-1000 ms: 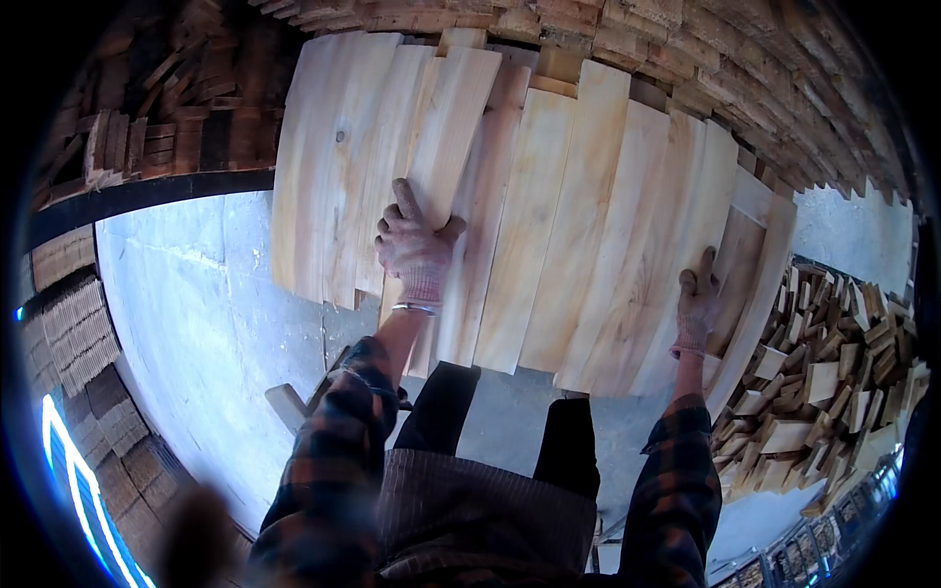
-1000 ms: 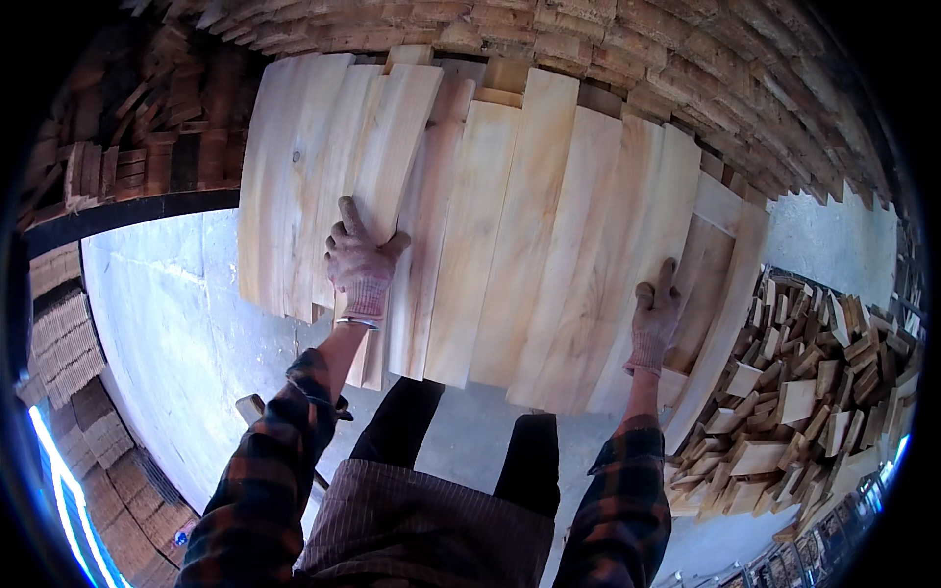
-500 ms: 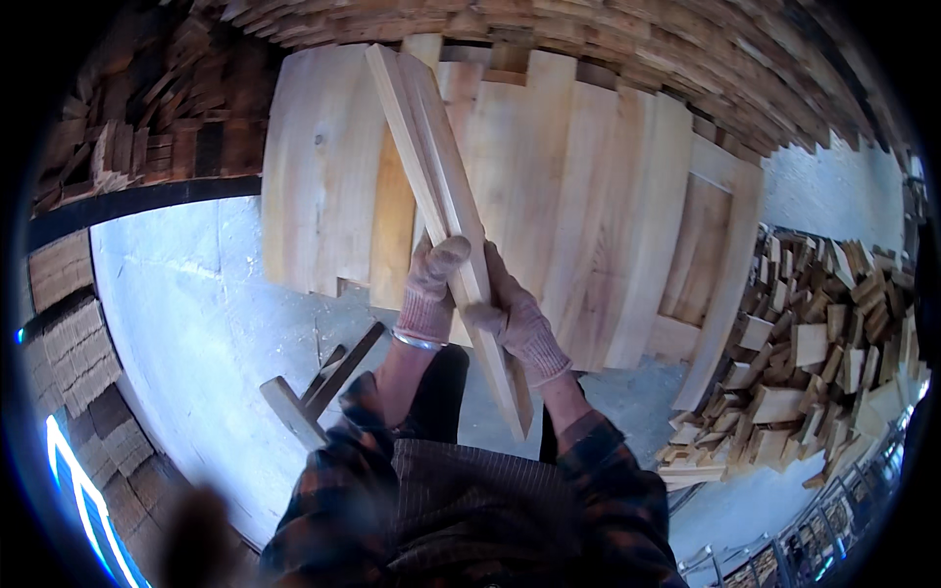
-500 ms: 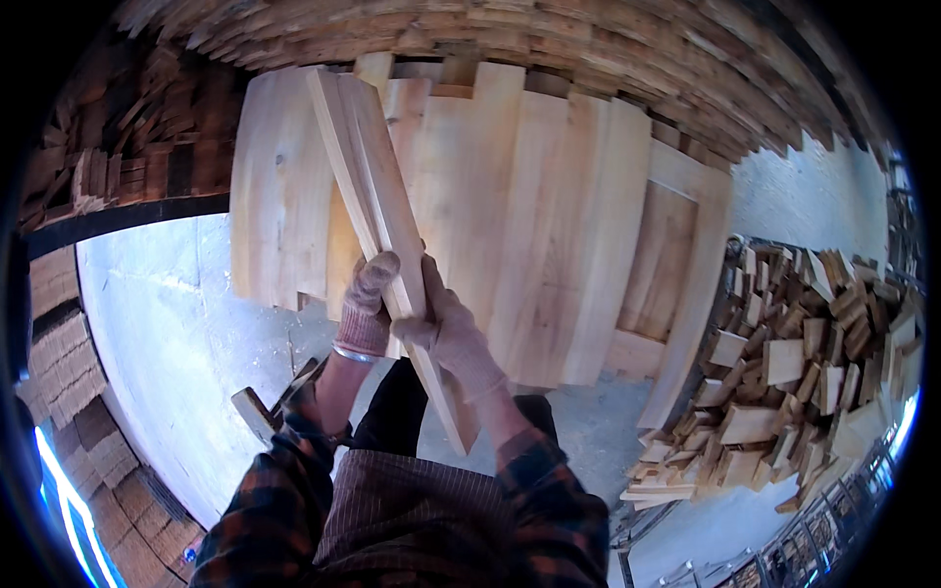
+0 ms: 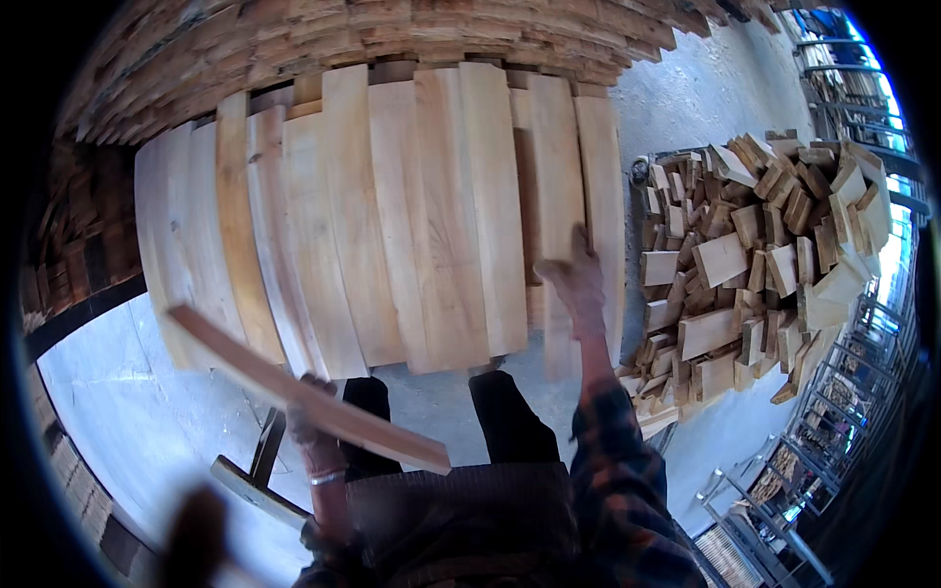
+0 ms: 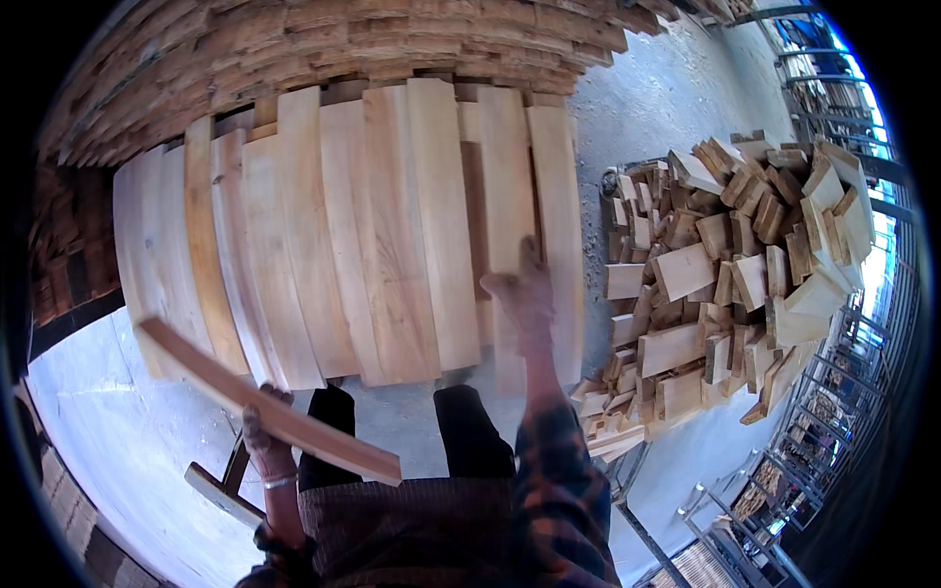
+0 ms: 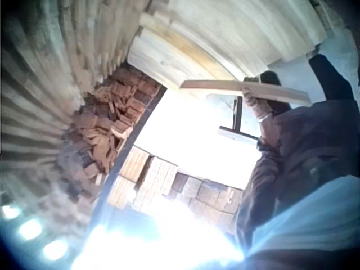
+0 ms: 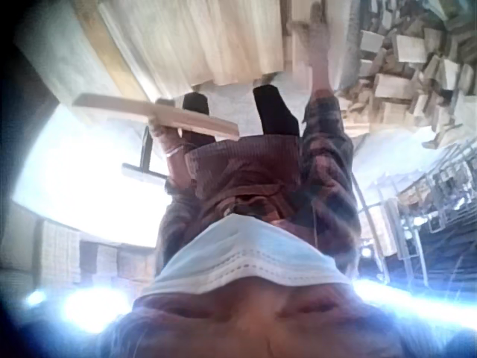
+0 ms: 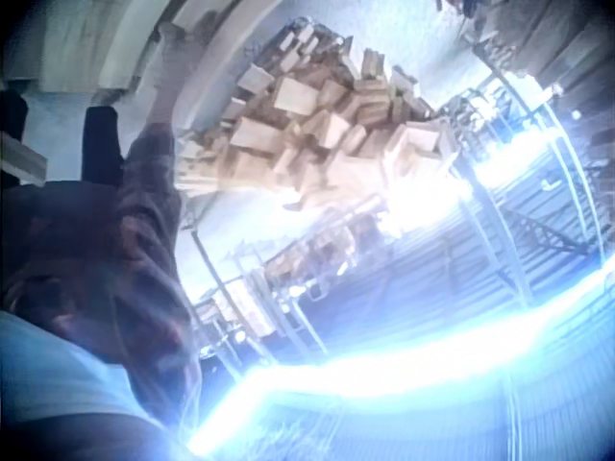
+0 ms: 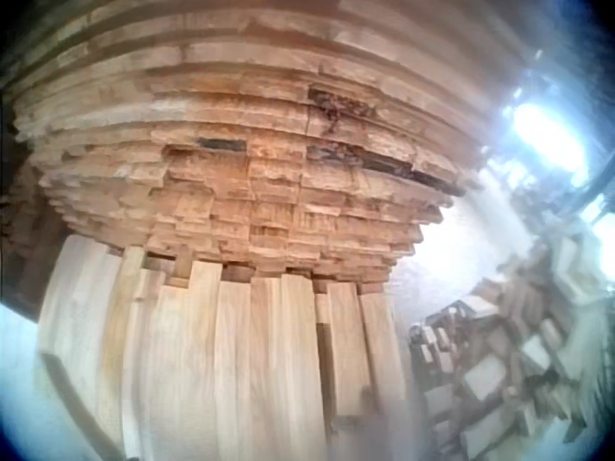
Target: The person repeatedly picks up bundles of light-colored wooden planks from a pile on the floor and stacks them onto a metal rack. The worker wears gloves and a plaid shirt, handling the lumber with both hands to align and place the pieces on the rack.
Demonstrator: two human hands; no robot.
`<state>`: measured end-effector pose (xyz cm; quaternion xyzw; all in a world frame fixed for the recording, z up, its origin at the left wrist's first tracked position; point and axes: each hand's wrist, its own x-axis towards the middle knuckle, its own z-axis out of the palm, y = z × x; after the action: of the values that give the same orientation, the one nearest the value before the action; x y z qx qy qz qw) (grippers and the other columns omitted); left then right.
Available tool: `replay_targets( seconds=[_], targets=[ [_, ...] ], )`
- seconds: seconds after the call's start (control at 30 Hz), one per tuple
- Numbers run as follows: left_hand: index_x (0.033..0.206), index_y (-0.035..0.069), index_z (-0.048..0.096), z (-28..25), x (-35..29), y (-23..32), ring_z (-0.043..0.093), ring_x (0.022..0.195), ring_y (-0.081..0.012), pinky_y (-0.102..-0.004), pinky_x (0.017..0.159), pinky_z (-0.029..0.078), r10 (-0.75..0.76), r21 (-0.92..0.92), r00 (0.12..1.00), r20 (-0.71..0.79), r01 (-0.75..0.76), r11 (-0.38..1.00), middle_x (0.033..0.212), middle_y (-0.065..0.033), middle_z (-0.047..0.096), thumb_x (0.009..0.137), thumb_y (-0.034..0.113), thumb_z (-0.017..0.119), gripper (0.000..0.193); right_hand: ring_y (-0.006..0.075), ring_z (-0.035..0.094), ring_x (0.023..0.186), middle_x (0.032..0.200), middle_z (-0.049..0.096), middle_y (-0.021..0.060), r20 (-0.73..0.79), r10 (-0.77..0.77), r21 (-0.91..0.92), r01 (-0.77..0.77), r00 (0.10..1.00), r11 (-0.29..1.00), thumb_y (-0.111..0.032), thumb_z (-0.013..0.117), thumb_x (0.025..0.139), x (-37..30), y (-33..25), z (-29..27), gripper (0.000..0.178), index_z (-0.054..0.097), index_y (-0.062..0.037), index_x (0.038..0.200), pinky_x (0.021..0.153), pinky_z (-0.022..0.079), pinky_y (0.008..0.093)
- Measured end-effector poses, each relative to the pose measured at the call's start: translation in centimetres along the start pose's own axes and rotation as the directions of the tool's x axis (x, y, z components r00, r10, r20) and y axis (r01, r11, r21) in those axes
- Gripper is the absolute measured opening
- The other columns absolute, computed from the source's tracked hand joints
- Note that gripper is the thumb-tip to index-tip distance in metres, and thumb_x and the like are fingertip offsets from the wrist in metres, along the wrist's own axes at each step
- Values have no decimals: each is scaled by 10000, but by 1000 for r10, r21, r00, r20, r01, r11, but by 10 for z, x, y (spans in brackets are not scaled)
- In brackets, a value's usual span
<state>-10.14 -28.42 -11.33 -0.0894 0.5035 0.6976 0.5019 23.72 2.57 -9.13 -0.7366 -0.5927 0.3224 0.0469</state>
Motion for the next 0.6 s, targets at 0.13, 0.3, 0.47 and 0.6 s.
replay_targets(
  seconds=[0.13, 0.3, 0.47, 0.6],
  targets=[
    [922, -24, 518, -15, -27, -23, 554, 834, -250, -366, 815, 468, 25, 191, 975, -220, 18, 981, 858, -93, 550, 840, 359, 558, 394, 140, 609, 875, 1122, 654, 63, -124, -192, 143, 209, 973, 967, -142, 683, 787, 47, 88, 38, 581, 527, -153, 1346, 822, 478, 259],
    [982, 70, 519, -73, -21, -69, 576, 796, -237, -415, 775, 504, 86, 289, 970, -228, -17, 957, 831, -81, 555, 908, 285, 551, 229, 100, 585, 881, 1116, 680, 49, 37, 22, 355, -33, 999, 934, -83, 684, 777, 52, 48, 47, 521, 598, -187, 1281, 812, 467, 245],
    [1216, 37, 515, -13, 65, -110, 509, 1135, -274, -440, 1015, 394, -60, 1, 881, -469, 69, 998, 1213, -121, 536, 857, 326, 623, 474, 86, 484, 661, 872, 564, -5, -108, -130, 410, 163, 986, 897, -56, 656, 792, 57, 76, 46, 441, 627, -82, 1232, 647, 433, 221],
    [1168, 87, 557, 21, 69, -81, 520, 1119, -239, -434, 997, 422, -187, -174, 778, -600, 102, 980, 1190, -70, 554, 826, 348, 674, 446, 102, 530, 774, 945, 608, 56, -77, -177, 174, 188, 981, 967, -76, 666, 790, 38, 30, 37, 418, 644, -90, 1207, 690, 447, 236]
  ],
)
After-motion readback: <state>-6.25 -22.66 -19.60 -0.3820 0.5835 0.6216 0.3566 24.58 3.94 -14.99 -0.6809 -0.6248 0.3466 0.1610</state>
